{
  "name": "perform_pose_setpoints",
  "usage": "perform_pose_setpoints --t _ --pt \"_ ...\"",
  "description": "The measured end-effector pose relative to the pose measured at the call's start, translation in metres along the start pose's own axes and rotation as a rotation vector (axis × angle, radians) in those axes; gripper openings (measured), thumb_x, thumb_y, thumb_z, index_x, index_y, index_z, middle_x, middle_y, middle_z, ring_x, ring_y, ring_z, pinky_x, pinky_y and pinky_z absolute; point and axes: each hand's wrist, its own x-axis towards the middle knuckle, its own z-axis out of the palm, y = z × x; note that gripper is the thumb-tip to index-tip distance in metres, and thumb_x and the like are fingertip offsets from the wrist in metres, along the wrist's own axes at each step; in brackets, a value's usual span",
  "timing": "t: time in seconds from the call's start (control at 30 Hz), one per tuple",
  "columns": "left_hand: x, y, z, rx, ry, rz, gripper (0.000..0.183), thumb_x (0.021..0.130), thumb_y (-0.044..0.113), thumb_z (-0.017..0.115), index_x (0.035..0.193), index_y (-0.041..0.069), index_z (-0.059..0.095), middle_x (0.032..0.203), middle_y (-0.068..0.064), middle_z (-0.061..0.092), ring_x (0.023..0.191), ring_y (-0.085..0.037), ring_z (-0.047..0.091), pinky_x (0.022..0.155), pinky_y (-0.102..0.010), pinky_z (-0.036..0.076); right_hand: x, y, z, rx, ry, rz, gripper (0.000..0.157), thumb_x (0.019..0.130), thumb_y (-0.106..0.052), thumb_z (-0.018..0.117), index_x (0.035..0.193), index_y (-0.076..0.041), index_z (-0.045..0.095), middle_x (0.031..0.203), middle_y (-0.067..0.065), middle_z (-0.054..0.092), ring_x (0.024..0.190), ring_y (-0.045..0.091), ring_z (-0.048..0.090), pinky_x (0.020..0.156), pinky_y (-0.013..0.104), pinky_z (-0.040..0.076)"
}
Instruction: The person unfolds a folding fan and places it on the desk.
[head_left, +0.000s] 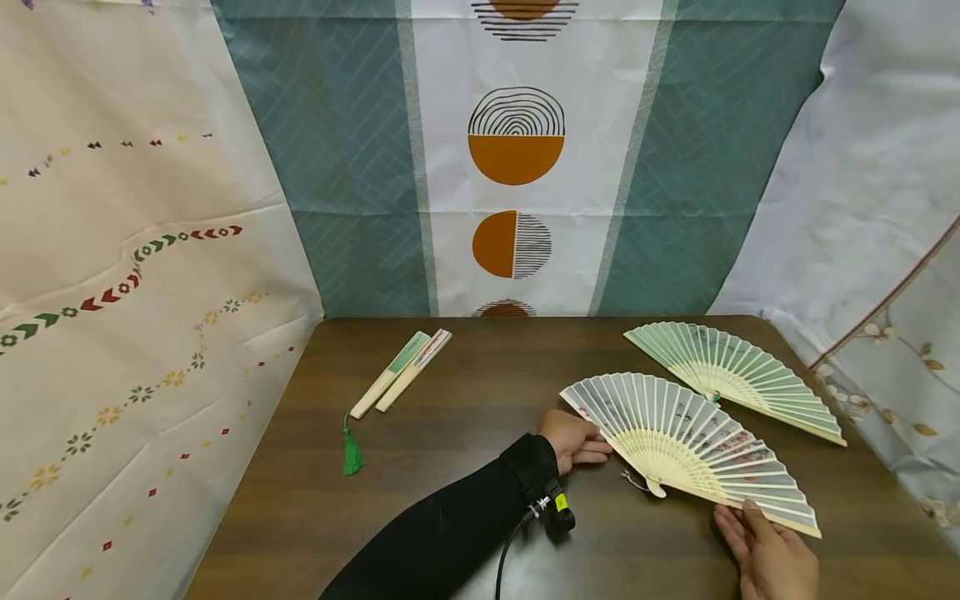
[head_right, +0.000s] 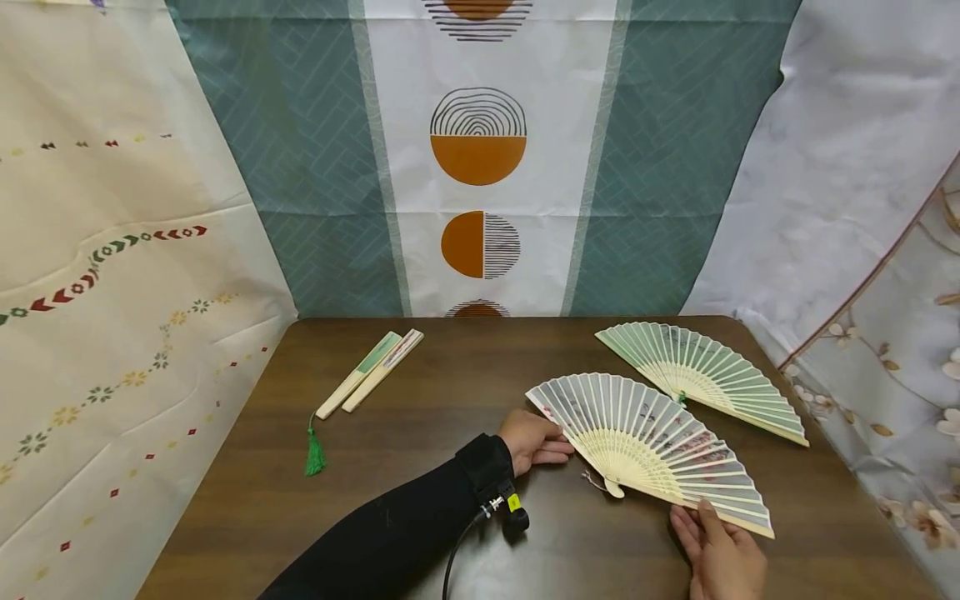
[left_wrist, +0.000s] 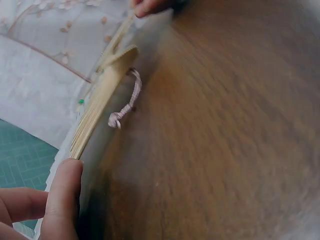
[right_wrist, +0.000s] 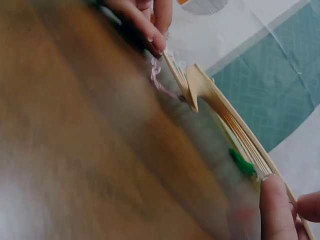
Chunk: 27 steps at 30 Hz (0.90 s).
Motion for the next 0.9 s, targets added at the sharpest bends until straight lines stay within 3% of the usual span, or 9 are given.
perform_pose_setpoints --t 0.1,0.27,0.53,0.6,0.7,0.77,0.9 --pt "0.000 0.002 0.003 0.020 0.004 -0.008 0.012 0.102 -0.014 0.062 0.111 -0.014 0.070 0.127 -0.042 0.075 0.126 -0.053 0.075 0.099 -0.050 0.072 0.002 -0.002 -0.002 -0.070 0.011 0.006 0.042 0.119 -0.027 0.058 0.082 -0.019 0.076 0.081 -0.003 0.081 0.079 0.005 0.083 0.083 0.018 0.071" --pt "0.005 0.004 0.009 0.038 0.014 -0.007 0.010 0.102 -0.013 0.061 0.108 -0.013 0.070 0.125 -0.042 0.076 0.125 -0.052 0.076 0.097 -0.047 0.072 0.005 -0.006 -0.001 -0.046 0.033 0.001 0.040 0.116 -0.026 0.063 0.080 -0.018 0.077 0.079 -0.003 0.081 0.076 0.006 0.083 0.081 0.019 0.071" --pt "0.009 0.004 0.009 0.067 0.013 -0.018 0.012 0.104 -0.010 0.063 0.111 -0.014 0.072 0.124 -0.041 0.077 0.122 -0.049 0.077 0.094 -0.045 0.074 0.005 -0.011 -0.007 -0.062 -0.005 0.044 0.038 0.118 -0.026 0.058 0.085 -0.017 0.074 0.083 -0.004 0.079 0.082 0.006 0.082 0.083 0.022 0.072" --pt "0.009 0.004 0.010 0.070 0.013 -0.011 0.012 0.104 -0.009 0.065 0.111 -0.014 0.073 0.122 -0.040 0.078 0.119 -0.047 0.080 0.091 -0.043 0.074 0.005 -0.012 -0.010 -0.088 -0.013 0.043 0.031 0.119 -0.030 0.058 0.094 -0.017 0.071 0.084 -0.006 0.078 0.084 0.005 0.082 0.085 0.024 0.073" --pt "0.006 0.005 0.008 0.067 0.014 0.002 0.015 0.103 -0.008 0.066 0.112 -0.015 0.074 0.120 -0.039 0.079 0.117 -0.046 0.081 0.088 -0.041 0.075 0.005 -0.014 -0.010 -0.105 -0.005 0.050 0.020 0.121 -0.035 0.053 0.125 -0.018 0.063 0.085 -0.009 0.077 0.087 0.005 0.082 0.086 0.027 0.074" --pt "0.003 0.007 0.008 0.068 0.020 0.010 0.017 0.102 -0.007 0.066 0.114 -0.017 0.074 0.120 -0.038 0.079 0.117 -0.046 0.082 0.089 -0.042 0.075 0.004 -0.014 -0.010 -0.092 0.010 0.066 0.025 0.122 -0.036 0.048 0.141 -0.021 0.052 0.084 -0.010 0.078 0.087 0.006 0.082 0.085 0.028 0.074" --pt "-0.001 0.007 0.005 0.082 0.022 0.029 0.022 0.103 -0.004 0.065 0.117 -0.018 0.074 0.122 -0.035 0.081 0.119 -0.047 0.081 0.093 -0.044 0.074 0.001 -0.014 -0.012 -0.092 0.020 0.071 0.036 0.123 -0.032 0.037 0.158 -0.027 0.038 0.083 -0.012 0.078 0.087 0.006 0.082 0.084 0.028 0.074"
